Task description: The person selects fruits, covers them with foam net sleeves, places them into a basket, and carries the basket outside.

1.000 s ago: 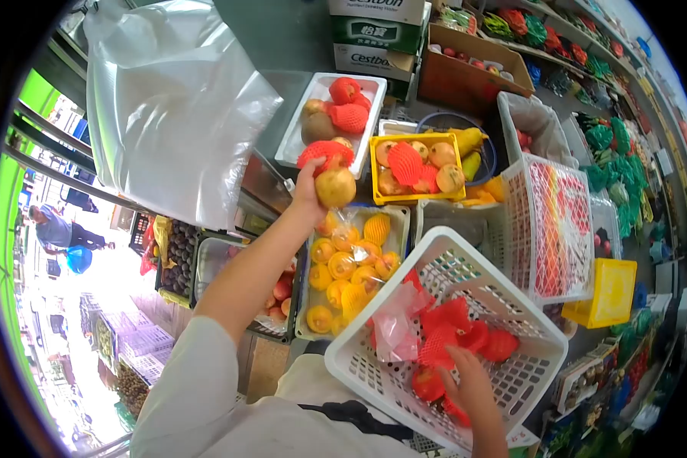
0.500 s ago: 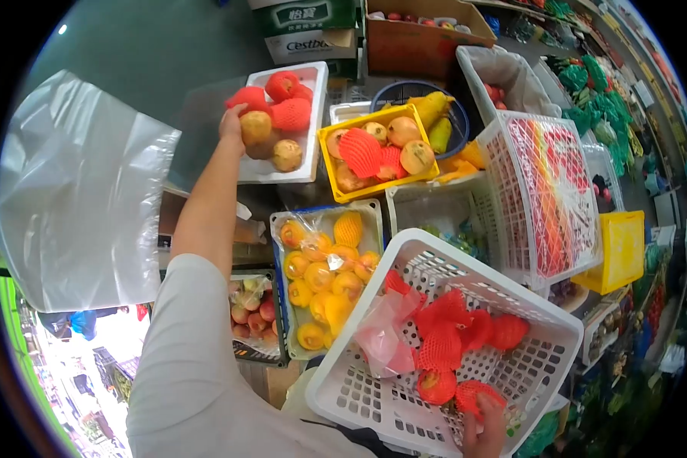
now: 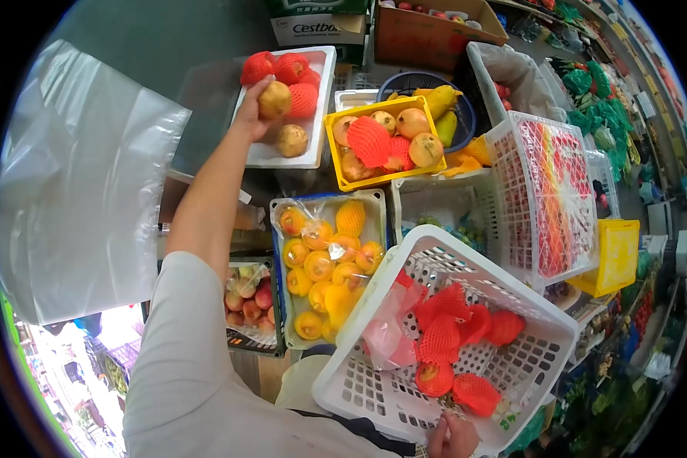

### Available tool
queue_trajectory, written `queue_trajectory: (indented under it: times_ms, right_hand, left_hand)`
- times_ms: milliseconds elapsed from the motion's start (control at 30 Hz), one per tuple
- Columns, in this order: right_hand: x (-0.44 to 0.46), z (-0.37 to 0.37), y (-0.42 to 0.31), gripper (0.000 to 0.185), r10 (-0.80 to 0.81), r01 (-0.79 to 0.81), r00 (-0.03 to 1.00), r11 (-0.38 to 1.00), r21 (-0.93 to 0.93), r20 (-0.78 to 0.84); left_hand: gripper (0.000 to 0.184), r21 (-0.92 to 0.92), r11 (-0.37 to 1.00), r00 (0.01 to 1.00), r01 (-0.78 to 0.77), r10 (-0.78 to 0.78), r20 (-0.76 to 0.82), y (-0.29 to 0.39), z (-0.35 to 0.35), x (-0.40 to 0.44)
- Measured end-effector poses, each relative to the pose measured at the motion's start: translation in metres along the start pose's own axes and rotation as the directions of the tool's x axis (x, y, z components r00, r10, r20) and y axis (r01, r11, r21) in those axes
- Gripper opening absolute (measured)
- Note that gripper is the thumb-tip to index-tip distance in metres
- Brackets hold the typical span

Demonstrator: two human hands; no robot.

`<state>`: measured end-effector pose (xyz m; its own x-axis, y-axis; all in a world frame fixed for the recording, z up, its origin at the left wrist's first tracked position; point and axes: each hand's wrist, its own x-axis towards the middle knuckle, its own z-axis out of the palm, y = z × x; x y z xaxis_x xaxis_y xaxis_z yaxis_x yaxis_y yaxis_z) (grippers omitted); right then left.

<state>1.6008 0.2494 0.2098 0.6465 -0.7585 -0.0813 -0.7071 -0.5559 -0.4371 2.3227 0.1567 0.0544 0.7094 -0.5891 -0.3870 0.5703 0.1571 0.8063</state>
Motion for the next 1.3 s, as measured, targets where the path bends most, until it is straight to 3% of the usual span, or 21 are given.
queue_trajectory:
  times_ms: [33,100,167,233,267,300,367,433,500,567,667,767,833,900,967,1033,1100,1167,1233,1267,1300]
  right_hand:
    - [-0.001,0.002,0.001,0.015,0.003,-0.003,1.000,1.000,-0.004,-0.001]
    - [-0.005,0.007,0.003,0.017,-0.147,0.149,0.965,0.989,-0.007,-0.216]
    - [-0.002,0.005,0.002,0.019,-0.167,0.166,0.961,0.986,-0.022,-0.222]
    - [-0.001,0.005,0.000,0.020,-0.179,0.175,0.957,0.984,-0.036,-0.228]
    - [-0.002,0.005,0.001,0.022,-0.187,0.176,0.955,0.982,-0.068,-0.228]
    - [-0.002,0.005,0.001,0.023,-0.193,0.174,0.954,0.980,-0.100,-0.229]
    - [0.001,0.006,-0.001,0.023,-0.185,0.162,0.951,0.981,-0.110,-0.250]
    - [0.002,0.007,-0.002,0.024,-0.173,0.146,0.947,0.982,-0.120,-0.271]
    - [0.001,0.008,0.001,0.026,-0.197,0.176,0.934,0.980,-0.096,-0.299]
    - [-0.004,0.008,0.002,0.027,-0.184,0.161,0.942,0.982,-0.102,-0.282]
    - [-0.002,0.009,0.003,0.029,-0.183,0.165,0.938,0.983,-0.084,-0.296]
    - [0.001,0.009,0.002,0.031,-0.176,0.163,0.929,0.984,-0.068,-0.326]
    - [-0.014,0.011,0.009,0.031,-0.164,0.148,0.932,0.986,-0.073,-0.324]
    - [-0.045,0.018,0.027,0.036,-0.099,0.088,0.991,0.988,-0.129,-0.089]
    - [-0.051,0.026,0.032,0.034,-0.048,0.041,0.995,0.995,-0.086,-0.084]
    - [-0.052,0.031,0.031,0.032,0.029,-0.033,0.995,0.999,-0.038,-0.095]
    - [-0.040,0.031,0.021,0.027,0.058,-0.026,0.972,0.990,0.140,-0.228]
    - [-0.040,0.025,0.022,0.031,0.051,-0.048,0.987,0.998,0.028,-0.152]
    - [-0.059,0.036,0.033,0.030,0.093,-0.092,0.995,0.994,-0.063,0.023]
    - [-0.045,0.034,0.026,0.029,0.061,-0.064,0.996,0.997,-0.052,-0.068]
    - [-0.032,0.031,0.019,0.029,0.027,-0.035,0.987,0.998,-0.045,-0.158]
  left_hand:
    - [0.051,0.084,0.996,1.000,-0.008,0.009,-0.017,-0.005,0.010,0.000]
    - [0.056,0.179,0.983,0.999,-0.041,0.035,0.033,-0.030,0.018,0.012]
    - [0.060,0.642,0.738,0.976,-0.210,0.194,0.096,-0.057,0.026,0.023]
    - [0.061,0.849,0.427,0.939,-0.310,0.280,0.202,-0.076,0.045,0.001]
    - [0.062,0.845,0.020,0.783,-0.534,0.389,0.485,-0.086,0.043,-0.004]
    - [0.062,0.842,0.019,0.782,-0.540,0.382,0.493,-0.094,0.042,-0.008]
    - [0.065,0.686,-0.125,0.660,-0.717,0.195,0.726,-0.110,0.042,-0.016]
    - [0.065,0.714,-0.072,0.691,-0.696,0.203,0.694,-0.124,0.041,-0.027]
    - [0.063,0.809,0.038,0.765,-0.586,0.354,0.538,-0.131,0.034,-0.026]
    - [0.061,0.796,0.073,0.732,-0.601,0.451,0.511,-0.133,0.039,-0.016]
    - [0.064,0.821,0.445,0.836,-0.358,0.544,0.070,-0.123,0.059,0.004]
    - [0.064,0.812,0.371,0.754,-0.451,0.645,0.124,-0.107,0.099,0.003]
    - [0.063,0.759,0.379,0.756,-0.529,0.617,0.218,-0.110,0.129,-0.007]
    - [0.063,0.715,0.151,0.646,-0.683,0.583,0.493,-0.121,0.150,-0.008]
    - [0.065,0.609,0.011,0.544,-0.793,0.464,0.699,-0.139,0.159,-0.013]
    - [0.071,0.571,-0.140,0.498,-0.809,0.355,0.791,-0.170,0.169,-0.013]
    - [0.077,0.595,-0.167,0.537,-0.786,0.293,0.791,-0.180,0.169,-0.008]
    - [0.085,0.638,-0.167,0.591,-0.752,0.259,0.764,-0.179,0.169,-0.008]
    - [0.091,0.583,-0.186,0.535,-0.791,0.252,0.806,-0.164,0.172,-0.013]
    - [0.091,0.573,-0.190,0.527,-0.797,0.245,0.814,-0.156,0.174,-0.019]
    - [0.096,0.645,-0.155,0.603,-0.749,0.247,0.759,-0.147,0.174,-0.028]
